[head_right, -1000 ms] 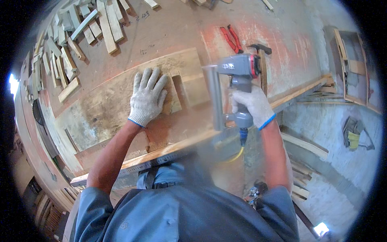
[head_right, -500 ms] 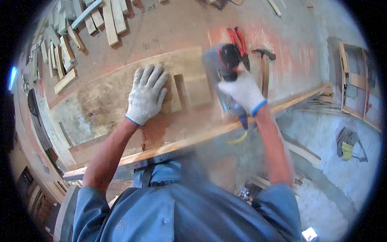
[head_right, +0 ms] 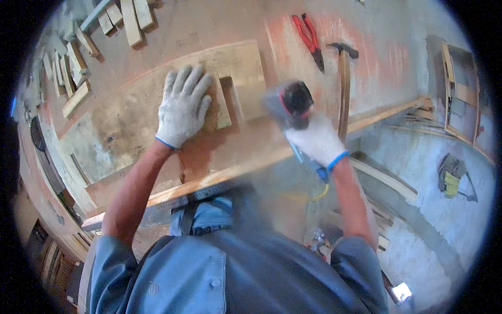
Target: The person assembles a wooden structure by attaching small wooden pieces to a larger board using a pneumatic nail gun. They repeatedly pick up pieces, align them, and drive nails to secure them in place.
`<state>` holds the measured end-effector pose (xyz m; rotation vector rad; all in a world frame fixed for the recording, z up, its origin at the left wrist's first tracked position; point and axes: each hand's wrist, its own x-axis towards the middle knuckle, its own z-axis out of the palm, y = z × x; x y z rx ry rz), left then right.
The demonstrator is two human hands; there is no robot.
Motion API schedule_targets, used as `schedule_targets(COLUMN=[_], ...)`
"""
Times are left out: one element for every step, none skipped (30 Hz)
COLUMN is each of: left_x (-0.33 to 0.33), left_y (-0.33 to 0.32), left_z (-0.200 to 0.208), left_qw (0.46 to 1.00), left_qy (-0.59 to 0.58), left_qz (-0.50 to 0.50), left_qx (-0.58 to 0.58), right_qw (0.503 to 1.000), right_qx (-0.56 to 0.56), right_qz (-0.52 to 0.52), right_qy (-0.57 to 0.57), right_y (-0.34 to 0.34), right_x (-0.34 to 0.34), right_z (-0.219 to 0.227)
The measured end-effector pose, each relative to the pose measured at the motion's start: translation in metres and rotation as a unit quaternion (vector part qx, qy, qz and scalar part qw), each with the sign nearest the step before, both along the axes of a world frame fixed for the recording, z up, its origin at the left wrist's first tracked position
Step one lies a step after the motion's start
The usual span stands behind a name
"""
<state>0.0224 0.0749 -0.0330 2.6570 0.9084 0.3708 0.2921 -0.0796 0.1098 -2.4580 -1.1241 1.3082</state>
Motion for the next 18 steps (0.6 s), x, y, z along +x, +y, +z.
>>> schedule_targets(left_x=[0.002,0.002,0.001,-0.001,-0.001,0.000,0.001,0.001,0.001,0.001,0.000,0.000,0.000,-0.001,-0.001,-0.001,-0.002,-0.003], left_y=[0.002,0.000,-0.002,-0.002,-0.002,-0.002,-0.005,-0.005,-0.004,-0.002,-0.003,-0.006,-0.007,-0.006,-0.004,-0.004,-0.004,-0.005], left_z=[0.001,0.000,-0.002,-0.004,-0.004,-0.004,-0.004,-0.003,-0.002,0.001,-0.003,-0.003,-0.003,-0.002,-0.002,-0.005,-0.008,-0.009], left_qw=[1.000,1.000,1.000,1.000,1.000,1.000,1.000,1.000,1.000,1.000,1.000,1.000,1.000,1.000,1.000,1.000,0.999,0.999], left_qy=[-0.003,-0.007,-0.011,-0.012,-0.011,-0.010,-0.011,-0.003,0.005,0.012,0.004,0.005,0.005,0.006,-0.009,-0.021,-0.033,-0.037], left_qz=[0.002,0.002,0.003,0.007,0.009,0.011,0.007,0.007,0.007,0.009,0.007,0.008,0.010,0.012,0.014,0.014,0.015,0.017], left_qx=[0.007,0.007,0.007,0.009,0.012,0.015,0.012,0.005,-0.002,-0.004,-0.002,-0.004,-0.003,-0.002,0.011,0.018,0.025,0.026], right_qw=[1.000,1.000,0.999,1.000,1.000,1.000,1.000,1.000,1.000,1.000,0.999,0.999,0.999,0.999,1.000,1.000,1.000,1.000], right_qx=[-0.004,-0.008,-0.034,-0.013,0.008,-0.002,-0.014,-0.024,-0.013,-0.020,-0.030,-0.033,-0.032,-0.033,-0.027,-0.026,-0.013,-0.013], right_qz=[0.006,0.011,-0.004,0.004,0.013,0.008,0.002,-0.003,0.001,0.008,0.014,0.008,0.004,0.002,0.002,0.000,-0.003,0.003], right_qy=[-0.006,-0.013,-0.008,-0.011,-0.015,-0.016,-0.018,-0.019,-0.008,-0.018,-0.027,-0.022,-0.017,-0.011,-0.006,-0.001,0.002,0.002], right_y=[0.008,0.012,0.008,0.005,0.000,-0.004,-0.009,-0.012,-0.021,-0.019,-0.019,-0.019,-0.016,-0.017,-0.014,-0.013,-0.017,-0.020], right_x=[-0.001,-0.001,0.002,0.002,0.000,-0.003,-0.006,-0.010,-0.007,-0.006,-0.006,-0.008,-0.010,-0.012,-0.013,-0.015,-0.015,-0.016], right_z=[0.005,0.008,0.008,0.009,0.011,0.013,0.016,0.018,0.007,0.006,0.006,0.010,0.013,0.016,0.017,0.018,0.017,0.011])
